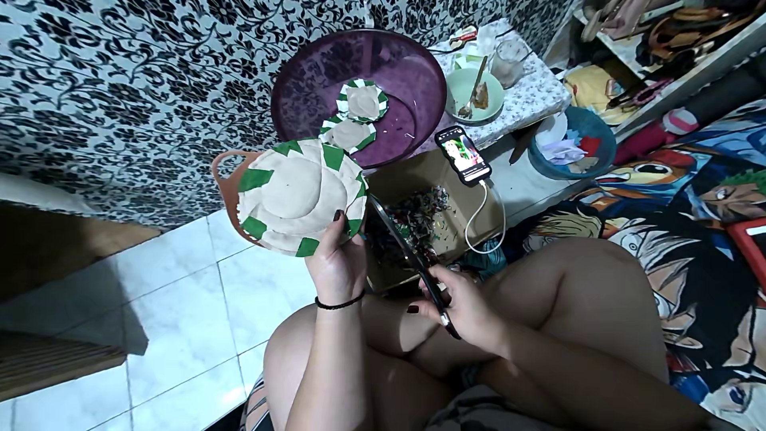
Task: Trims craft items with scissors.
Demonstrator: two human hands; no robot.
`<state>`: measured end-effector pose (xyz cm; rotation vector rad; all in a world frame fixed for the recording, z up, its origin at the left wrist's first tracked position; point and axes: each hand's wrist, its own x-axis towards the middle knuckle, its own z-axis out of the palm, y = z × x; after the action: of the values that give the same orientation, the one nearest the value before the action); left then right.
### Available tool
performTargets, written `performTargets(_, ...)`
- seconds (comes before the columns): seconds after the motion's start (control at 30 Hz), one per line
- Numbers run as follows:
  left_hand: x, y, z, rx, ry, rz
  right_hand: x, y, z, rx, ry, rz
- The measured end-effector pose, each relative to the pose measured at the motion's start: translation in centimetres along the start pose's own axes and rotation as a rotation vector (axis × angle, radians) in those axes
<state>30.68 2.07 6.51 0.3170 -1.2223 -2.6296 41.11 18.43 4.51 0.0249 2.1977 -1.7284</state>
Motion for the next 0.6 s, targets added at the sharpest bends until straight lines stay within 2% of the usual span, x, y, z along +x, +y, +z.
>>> performTargets(0.2,-0.3,-0.4,0.3,0.028,0.017,0.044,0.0,0.0,0.0,0.02,-0.007,0.024)
performTargets(0.37,-0.3,-0.5,0.3,-0.017,-0.007,0.077,0.1,0.0,-0.3,0.053,-0.108,0.091)
performTargets(0.6,-1.3,-1.6,0.6,0.163,0.004,0.181,0.2,0.6,0.1,0.013,-0.195,0.06)
